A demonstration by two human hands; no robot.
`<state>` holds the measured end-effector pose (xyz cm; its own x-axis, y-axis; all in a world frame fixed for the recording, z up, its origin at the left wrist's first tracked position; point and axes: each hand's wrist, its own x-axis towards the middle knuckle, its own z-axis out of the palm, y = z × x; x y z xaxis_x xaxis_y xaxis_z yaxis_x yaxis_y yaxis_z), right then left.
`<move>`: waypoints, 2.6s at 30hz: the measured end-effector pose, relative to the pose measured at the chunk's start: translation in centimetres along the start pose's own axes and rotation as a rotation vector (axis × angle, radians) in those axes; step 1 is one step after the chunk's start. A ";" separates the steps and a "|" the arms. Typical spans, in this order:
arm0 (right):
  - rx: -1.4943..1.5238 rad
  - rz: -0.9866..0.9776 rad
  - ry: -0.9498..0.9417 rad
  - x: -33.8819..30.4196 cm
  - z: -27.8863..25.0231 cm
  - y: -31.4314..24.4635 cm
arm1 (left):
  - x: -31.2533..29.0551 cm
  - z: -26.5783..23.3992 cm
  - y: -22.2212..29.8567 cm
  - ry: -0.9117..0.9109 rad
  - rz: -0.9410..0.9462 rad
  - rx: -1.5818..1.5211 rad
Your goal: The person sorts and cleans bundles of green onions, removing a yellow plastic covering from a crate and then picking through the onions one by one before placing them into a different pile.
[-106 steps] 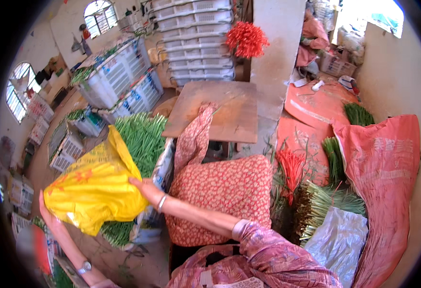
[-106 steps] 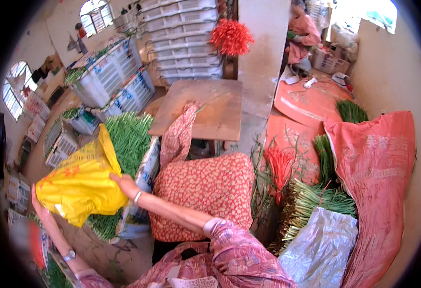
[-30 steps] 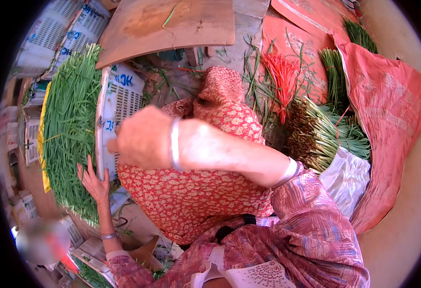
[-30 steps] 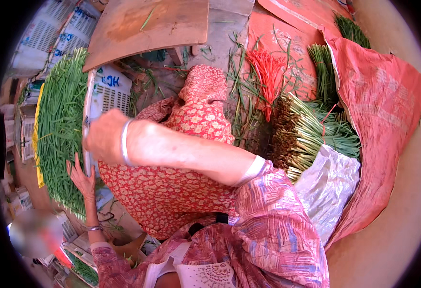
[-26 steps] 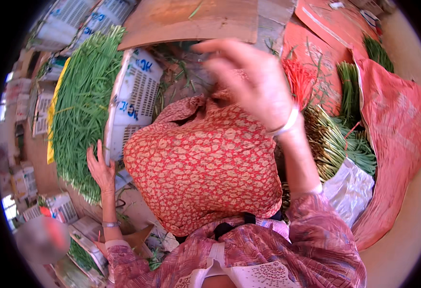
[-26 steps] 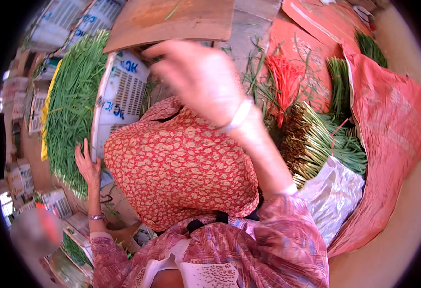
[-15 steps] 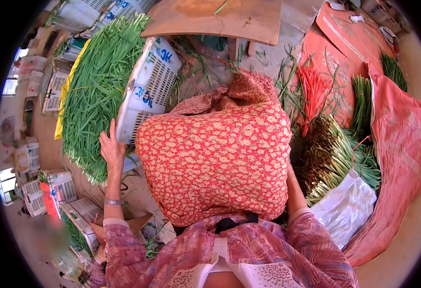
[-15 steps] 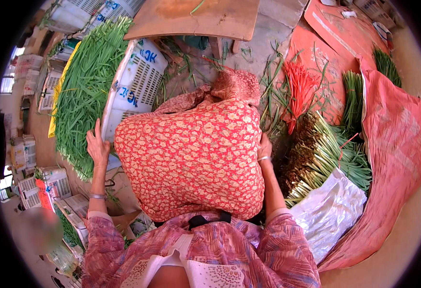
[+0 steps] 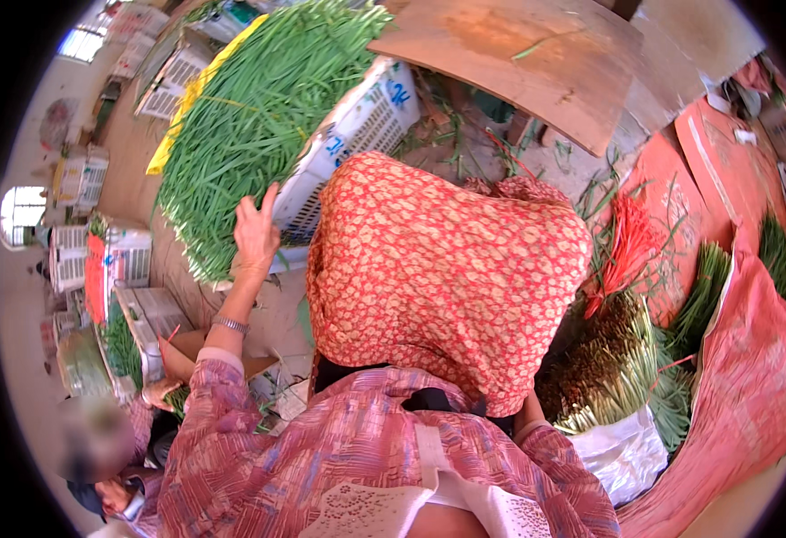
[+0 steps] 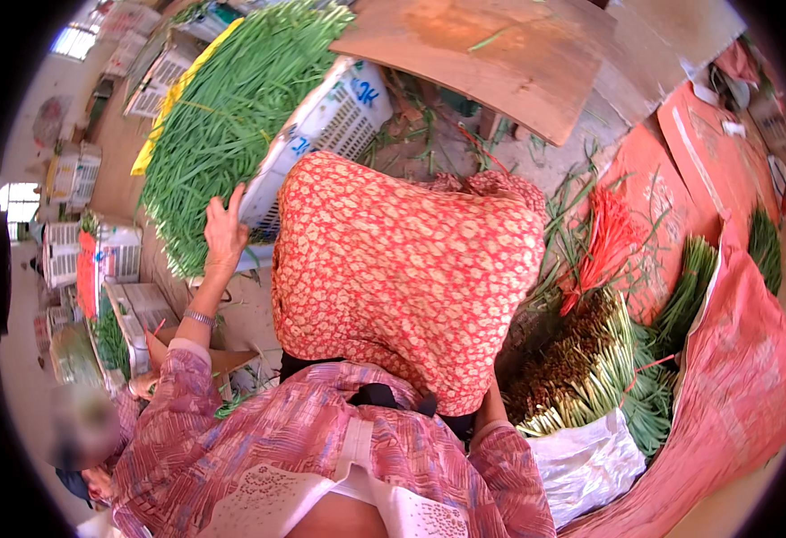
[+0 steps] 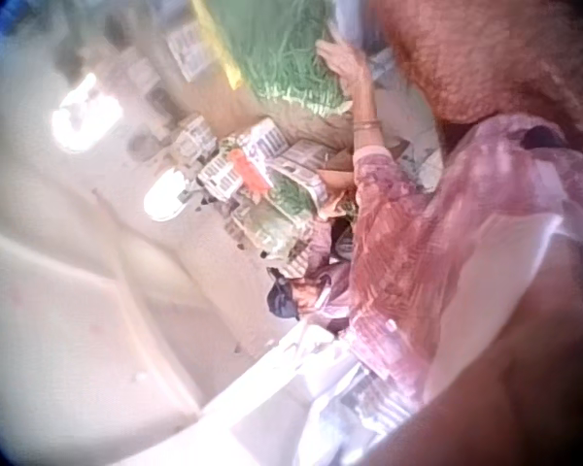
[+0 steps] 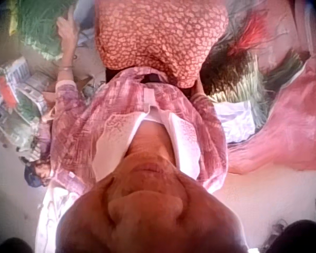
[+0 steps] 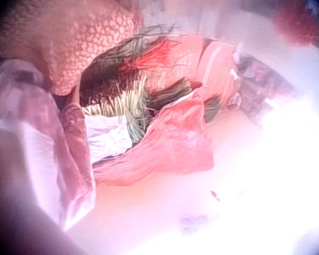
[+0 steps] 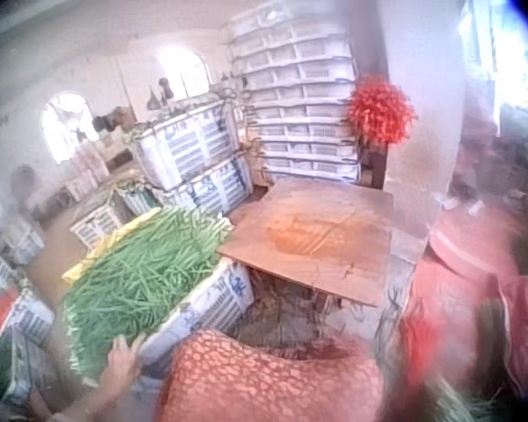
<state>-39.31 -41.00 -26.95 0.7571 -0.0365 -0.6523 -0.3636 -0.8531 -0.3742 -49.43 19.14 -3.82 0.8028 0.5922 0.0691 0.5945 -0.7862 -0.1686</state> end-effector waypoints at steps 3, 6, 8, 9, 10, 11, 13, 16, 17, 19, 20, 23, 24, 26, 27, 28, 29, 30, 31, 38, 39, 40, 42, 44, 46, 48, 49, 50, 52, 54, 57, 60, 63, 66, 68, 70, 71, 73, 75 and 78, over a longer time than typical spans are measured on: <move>-0.059 -0.029 -0.016 0.5 -0.7 0.1 | -1.1 0.1 -0.6 0.019 -0.034 -0.004; -0.073 -0.009 -0.002 -0.4 -0.7 1.3 | -0.4 0.0 -0.1 0.058 0.044 -0.088; -0.083 0.010 -0.002 -0.9 -0.7 1.5 | -0.5 -1.5 0.7 0.022 0.045 -0.133; -0.093 0.011 0.006 -1.1 -0.8 1.5 | -1.0 -3.0 1.6 0.111 0.088 -0.188; -0.101 0.003 0.008 -1.0 -0.9 1.3 | -2.1 -3.7 2.3 0.208 0.128 -0.248; -0.113 0.001 0.011 -0.9 -1.1 1.2 | -3.6 -4.0 2.8 0.206 0.122 -0.262; -0.117 0.009 0.022 -1.1 -1.2 1.2 | -6.3 -4.9 3.4 0.217 0.156 -0.394; -0.135 0.005 0.016 -0.7 -1.5 1.0 | -12.6 -1.0 1.8 -0.090 -0.071 -0.682; -0.161 -0.022 -0.004 -0.2 -1.6 0.0 | -15.2 1.2 0.7 -0.094 -0.132 -0.658; -0.165 0.019 0.004 -1.6 -2.5 1.4 | -18.9 6.0 -1.7 -0.280 -0.386 -0.716; -0.183 0.010 -0.010 -1.6 -3.0 1.3 | -23.7 10.3 -3.5 -0.366 -0.567 -0.698; -0.224 0.010 -0.033 -2.0 -4.3 1.6 | -31.8 12.0 -3.2 -0.520 -0.932 -1.171; -0.241 0.015 -0.040 -2.0 -4.4 1.5 | -32.4 11.9 -1.9 -0.530 -1.044 -1.676; -0.260 0.029 -0.037 -2.0 -4.4 1.5 | -29.1 9.5 1.4 -0.820 -1.573 -2.209; -0.260 0.034 -0.041 -2.2 -4.5 1.5 | -28.4 8.5 2.2 -0.756 -1.597 -2.356; -0.267 0.038 -0.044 -2.1 -4.5 1.5 | -29.0 9.2 1.6 -0.745 -1.613 -2.352; -0.267 0.047 -0.042 -2.3 -4.5 1.6 | -29.7 10.3 0.7 -0.721 -1.688 -2.259; -0.264 0.061 -0.035 -2.4 -4.6 1.7 | -28.9 10.5 0.2 -0.711 -1.748 -2.162; -0.258 0.065 -0.033 -2.4 -4.4 1.7 | -28.3 10.4 -0.1 -0.728 -1.748 -2.148; -0.180 0.116 0.021 -2.8 -1.9 1.1 | -28.7 6.8 -2.1 -0.889 -1.254 -1.440; -0.163 0.114 0.020 -2.7 -1.0 0.5 | -28.5 6.2 -2.3 -0.909 -1.252 -1.380; -0.156 0.115 0.016 -2.5 -0.6 -0.1 | -28.2 5.4 -2.3 -0.930 -1.258 -1.319; -0.133 0.121 0.019 -2.3 0.2 -1.1 | -27.4 4.0 -2.1 -0.958 -1.270 -1.223; -0.115 0.125 0.009 -1.8 0.6 -2.1 | -26.9 2.8 -1.9 -0.973 -1.283 -1.155; -0.106 0.161 0.012 -1.7 0.7 -2.2 | -25.5 2.7 -1.6 -1.016 -1.275 -1.094; -0.110 0.181 0.000 -1.2 0.9 -2.7 | -24.6 2.4 -1.3 -1.039 -1.290 -1.046; -0.110 0.183 -0.009 -0.8 0.9 -3.0 | -24.1 2.2 -1.0 -1.041 -1.297 -1.029; -0.112 0.182 -0.018 -0.3 1.2 -3.5 | -23.5 2.2 -0.9 -1.039 -1.295 -1.022; -0.107 0.175 -0.028 0.5 1.5 -4.5 | -22.4 2.0 -0.7 -1.035 -1.286 -1.001; -0.117 0.177 -0.041 0.7 1.5 -5.0 | -21.5 1.4 -0.7 -1.044 -1.267 -0.980; -0.122 0.178 -0.062 -0.5 1.1 -5.2 | -20.4 -1.1 -1.3 -1.050 -1.222 -0.943; -0.121 0.170 -0.077 0.1 0.6 -6.5 | -17.8 -2.8 -1.9 -1.048 -1.174 -0.922; -0.106 0.165 -0.084 0.2 -0.1 -8.0 | -15.7 -5.3 -2.4 -1.029 -1.120 -0.907; -0.095 0.168 -0.079 0.8 0.3 -7.9 | -14.2 -5.4 -2.6 -1.002 -1.051 -0.909; -0.103 0.172 -0.102 0.8 1.2 -7.4 | -14.5 -4.8 -2.9 -0.987 -1.022 -0.909; -0.100 0.143 -0.116 1.7 1.9 -7.4 | -14.9 -4.0 -2.8 -0.937 -1.003 -0.924; -0.078 0.141 -0.083 1.7 1.5 -7.4 | -14.6 -3.5 -2.8 -0.916 -0.955 -0.951; -0.070 0.111 -0.082 1.5 1.4 -7.6 | -15.7 -3.9 -2.6 -0.863 -0.925 -0.986; -0.056 0.094 -0.069 0.6 1.5 -7.2 | -17.7 -3.7 -2.7 -0.831 -0.873 -1.012; -0.025 0.040 -0.039 0.5 0.0 -7.3 | -18.6 -3.6 -1.7 -0.762 -0.779 -1.069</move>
<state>-36.29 -34.82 -24.50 0.7204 -0.0511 -0.6917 -0.3794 -0.8639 -0.3313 -65.22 8.83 -1.32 0.2694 0.5899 -0.7612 0.8661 0.1972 0.4594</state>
